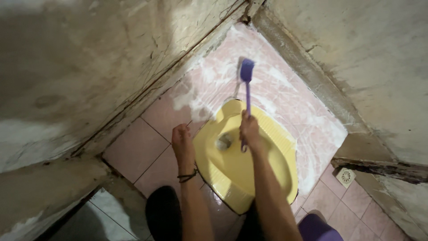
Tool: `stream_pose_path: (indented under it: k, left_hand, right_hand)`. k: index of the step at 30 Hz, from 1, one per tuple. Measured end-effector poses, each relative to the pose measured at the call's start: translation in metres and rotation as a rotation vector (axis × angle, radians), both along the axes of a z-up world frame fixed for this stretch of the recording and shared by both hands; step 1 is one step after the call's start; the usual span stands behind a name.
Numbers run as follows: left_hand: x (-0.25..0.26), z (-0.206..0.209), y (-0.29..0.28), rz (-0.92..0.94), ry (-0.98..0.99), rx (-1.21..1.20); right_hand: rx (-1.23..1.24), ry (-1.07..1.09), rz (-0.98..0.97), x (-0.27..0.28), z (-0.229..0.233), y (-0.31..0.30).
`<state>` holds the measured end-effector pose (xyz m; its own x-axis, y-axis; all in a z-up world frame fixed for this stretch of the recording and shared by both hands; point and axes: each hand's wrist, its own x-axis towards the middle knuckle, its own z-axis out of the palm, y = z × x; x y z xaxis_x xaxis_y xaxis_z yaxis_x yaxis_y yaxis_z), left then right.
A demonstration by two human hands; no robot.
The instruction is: The person scrubs the tiled floor around a yellow squat toilet using a purple scrub brush. They repeatedly scrub the pink tiles and the edges of the toilet, spreading white cleaning foam across the surface.
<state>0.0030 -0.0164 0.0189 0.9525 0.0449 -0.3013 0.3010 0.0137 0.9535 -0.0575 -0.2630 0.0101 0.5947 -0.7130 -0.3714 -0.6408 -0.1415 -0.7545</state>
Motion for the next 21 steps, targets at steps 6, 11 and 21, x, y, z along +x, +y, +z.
stream_pose_path:
  k: [6, 11, 21]
  left_hand:
    - [0.001, -0.004, -0.002, -0.006, 0.069, 0.0]
    - [0.0, -0.008, -0.01, -0.013, 0.052, -0.031]
    - [-0.004, -0.003, -0.002, 0.008, 0.001, -0.027]
  right_hand:
    - [0.148, -0.133, -0.029, -0.088, -0.043, 0.133]
    - [-0.213, 0.147, 0.108, -0.076, -0.054, 0.133]
    - [-0.104, 0.096, 0.025, -0.024, -0.033, 0.063]
